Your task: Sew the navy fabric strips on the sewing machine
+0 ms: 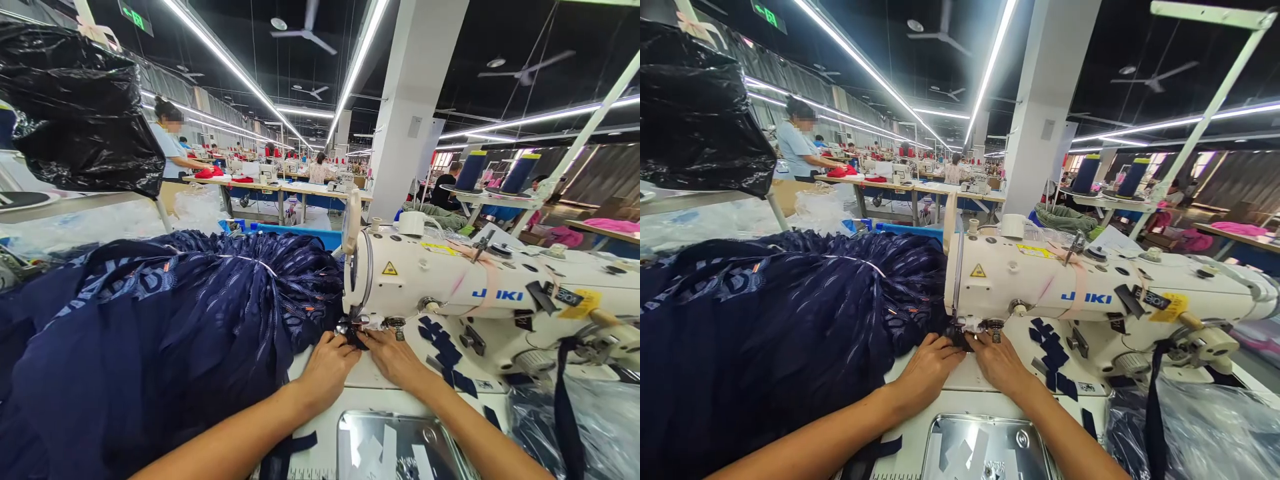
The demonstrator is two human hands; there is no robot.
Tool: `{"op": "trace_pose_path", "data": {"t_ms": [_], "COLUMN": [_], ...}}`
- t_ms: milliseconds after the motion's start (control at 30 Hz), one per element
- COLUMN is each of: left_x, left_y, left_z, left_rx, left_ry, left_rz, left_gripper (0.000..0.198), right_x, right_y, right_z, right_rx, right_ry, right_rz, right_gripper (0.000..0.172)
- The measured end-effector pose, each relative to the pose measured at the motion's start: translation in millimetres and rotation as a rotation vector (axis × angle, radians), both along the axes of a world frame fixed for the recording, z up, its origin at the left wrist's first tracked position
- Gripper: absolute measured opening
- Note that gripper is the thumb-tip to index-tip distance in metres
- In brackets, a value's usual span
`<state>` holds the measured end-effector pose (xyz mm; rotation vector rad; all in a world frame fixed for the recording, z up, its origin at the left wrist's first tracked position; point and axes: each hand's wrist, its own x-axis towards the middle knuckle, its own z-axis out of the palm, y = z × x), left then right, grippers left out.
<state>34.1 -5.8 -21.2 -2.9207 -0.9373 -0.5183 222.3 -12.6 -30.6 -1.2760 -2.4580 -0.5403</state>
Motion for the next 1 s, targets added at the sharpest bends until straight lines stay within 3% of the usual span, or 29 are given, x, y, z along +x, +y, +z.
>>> {"op": "trace_pose_path", "data": {"t_ms": [233, 433, 600, 733, 1000], "left_x": [-13, -5, -6, -8, -11], "left_y": [15, 11, 10, 11, -1], "left_z": [7.0, 10.0, 8.9, 6.7, 7.7], "left_rx": [-0.063, 0.017, -0.043, -0.081, -0.041], "left_ry": [-0.045, -0.003, -0.001, -0.016, 0.11], "left_rz": [0.022, 0.054, 0.049, 0.044, 0.015], "left_gripper": [0.025, 0.025, 0.031, 0.033, 0.032], "right_x": [-7, -6, 4, 6, -1], "right_y": [-7, -6, -3, -4, -10], "right_z": [1.4, -3.4, -4.4, -2.1, 4.4], "right_rx": [-0.053, -0.143, -0.264, -0.289, -0.137], "right_ry": [0.181, 0.286, 0.432, 0.385, 0.179], "right_rz": [0.126, 0.135, 0.229, 0.261, 0.244], "right_gripper": [0.028, 0.029, 0.03, 0.029, 0.027]}}
